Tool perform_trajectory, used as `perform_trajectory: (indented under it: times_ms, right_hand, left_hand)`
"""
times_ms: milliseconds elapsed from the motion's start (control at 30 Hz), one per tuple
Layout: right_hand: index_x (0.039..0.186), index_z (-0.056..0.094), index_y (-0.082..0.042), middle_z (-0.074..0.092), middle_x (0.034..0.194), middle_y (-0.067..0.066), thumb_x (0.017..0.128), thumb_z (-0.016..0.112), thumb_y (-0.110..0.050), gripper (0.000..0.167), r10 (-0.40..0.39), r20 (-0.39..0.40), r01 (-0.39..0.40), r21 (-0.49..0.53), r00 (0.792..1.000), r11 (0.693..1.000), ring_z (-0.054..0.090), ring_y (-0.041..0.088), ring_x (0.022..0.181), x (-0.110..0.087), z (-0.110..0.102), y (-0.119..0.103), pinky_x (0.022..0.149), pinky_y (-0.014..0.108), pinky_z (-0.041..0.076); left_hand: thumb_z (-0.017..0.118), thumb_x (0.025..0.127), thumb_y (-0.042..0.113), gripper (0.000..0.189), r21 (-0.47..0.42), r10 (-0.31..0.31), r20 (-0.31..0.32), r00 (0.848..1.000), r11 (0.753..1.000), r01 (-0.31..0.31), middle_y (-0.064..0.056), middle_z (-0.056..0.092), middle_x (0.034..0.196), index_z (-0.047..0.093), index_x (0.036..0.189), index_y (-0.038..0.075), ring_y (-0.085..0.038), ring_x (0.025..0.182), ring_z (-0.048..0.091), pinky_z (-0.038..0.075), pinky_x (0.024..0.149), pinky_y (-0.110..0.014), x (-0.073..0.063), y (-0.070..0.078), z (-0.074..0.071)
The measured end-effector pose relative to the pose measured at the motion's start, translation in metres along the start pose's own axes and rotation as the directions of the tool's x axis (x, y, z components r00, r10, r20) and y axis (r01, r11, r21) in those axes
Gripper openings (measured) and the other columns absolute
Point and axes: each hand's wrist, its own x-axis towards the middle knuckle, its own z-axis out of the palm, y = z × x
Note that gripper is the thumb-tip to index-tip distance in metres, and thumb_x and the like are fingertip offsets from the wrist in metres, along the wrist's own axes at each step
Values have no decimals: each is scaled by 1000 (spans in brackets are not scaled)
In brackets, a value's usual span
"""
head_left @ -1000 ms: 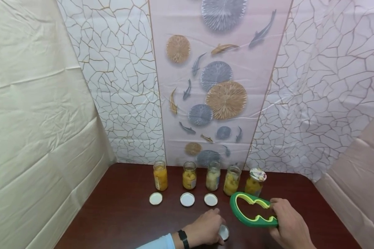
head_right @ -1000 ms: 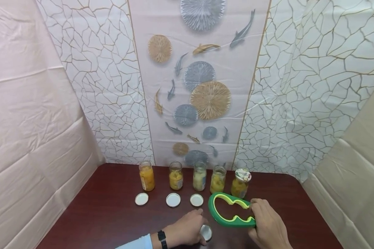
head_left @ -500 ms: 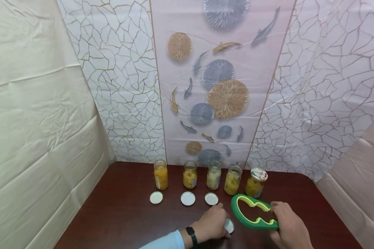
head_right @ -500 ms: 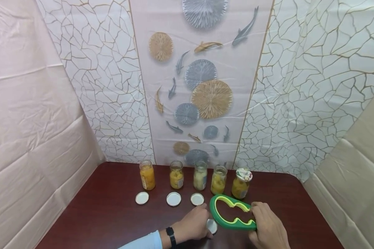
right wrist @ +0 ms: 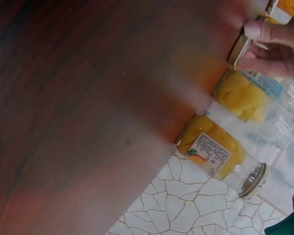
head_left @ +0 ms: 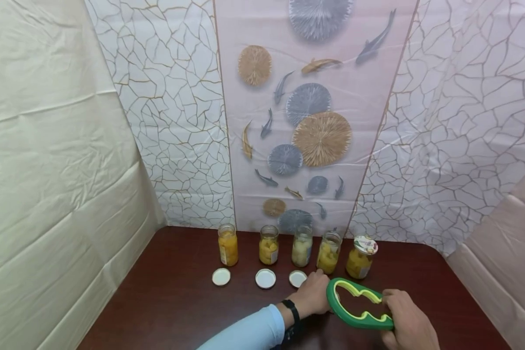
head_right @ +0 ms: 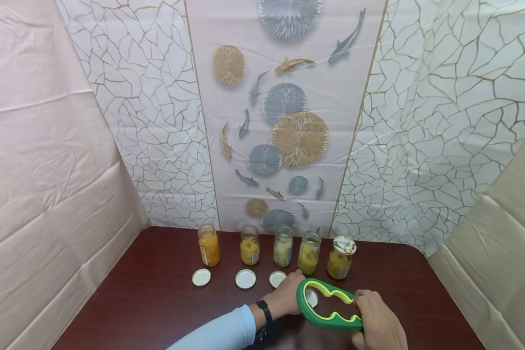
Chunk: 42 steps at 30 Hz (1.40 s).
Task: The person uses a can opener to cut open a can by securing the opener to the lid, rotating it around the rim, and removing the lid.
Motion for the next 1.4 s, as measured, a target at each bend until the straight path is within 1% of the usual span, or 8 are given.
perform_trajectory:
  times_ms: [100,267,433,600,733,1000,1233,1400]
  right_hand:
    - [90,59,-13,68,99,7,49,64,-6,42,6,13,-5,-9,1000,1000,60,18,84,0,-1,1,65,22,43]
    - [91,61,-11,69,100,8,48,64,-7,43,18,8,-18,-22,1000,1000,61,20,85,-3,-2,3,67,23,46]
    - [91,62,-10,69,99,8,48,64,-7,44,30,7,-30,-29,1000,999,61,20,85,-4,-5,4,68,23,46]
    - [91,61,-11,69,100,7,44,65,-4,48,23,21,-23,-25,1000,999,61,20,86,1,-5,2,67,23,45]
    - [91,60,-11,69,100,8,41,64,-3,51,14,12,-14,-11,1000,1000,61,22,85,2,-4,2,67,23,43]
    - [88,58,-14,69,98,8,47,61,-1,44,14,1,-14,3,1000,1000,61,19,85,2,-2,-2,66,20,41]
    - [87,57,-13,69,97,9,45,57,-2,43,-18,-29,18,-3,999,1000,61,19,85,5,-3,0,66,22,43]
    - [87,59,-11,70,97,8,48,56,-1,40,-27,-60,27,0,998,1000,63,19,84,6,-2,4,66,21,46]
  left_hand:
    - [69,101,24,52,17,14,-49,999,1000,-14,3,56,68,49,54,18,-13,84,59,50,81,-22,5,0,-2]
    - [72,96,14,56,-10,-15,-64,998,1000,14,4,42,56,39,51,18,-13,76,55,44,74,-19,12,1,-6]
    - [79,91,14,52,-8,-87,-53,995,996,86,1,54,69,44,54,18,-15,81,57,47,74,-20,19,4,-9]
    - [73,99,20,43,-31,-166,-36,986,986,165,-2,64,86,57,59,17,-17,92,62,52,84,-24,28,4,-7]
    - [71,102,28,40,-27,-197,-23,980,980,196,-2,67,91,63,64,17,-17,97,63,53,87,-25,32,4,-5]
    - [71,103,26,40,-43,-204,-20,979,978,203,-5,68,97,65,64,17,-19,99,64,53,86,-25,35,3,-5]
    - [68,103,29,39,-21,-147,-35,989,989,146,-7,67,94,65,65,17,-22,98,61,54,86,-31,40,-6,5]
    - [65,103,27,37,-16,-150,-23,988,989,150,-9,66,97,66,68,17,-25,96,58,53,85,-32,37,-3,7]
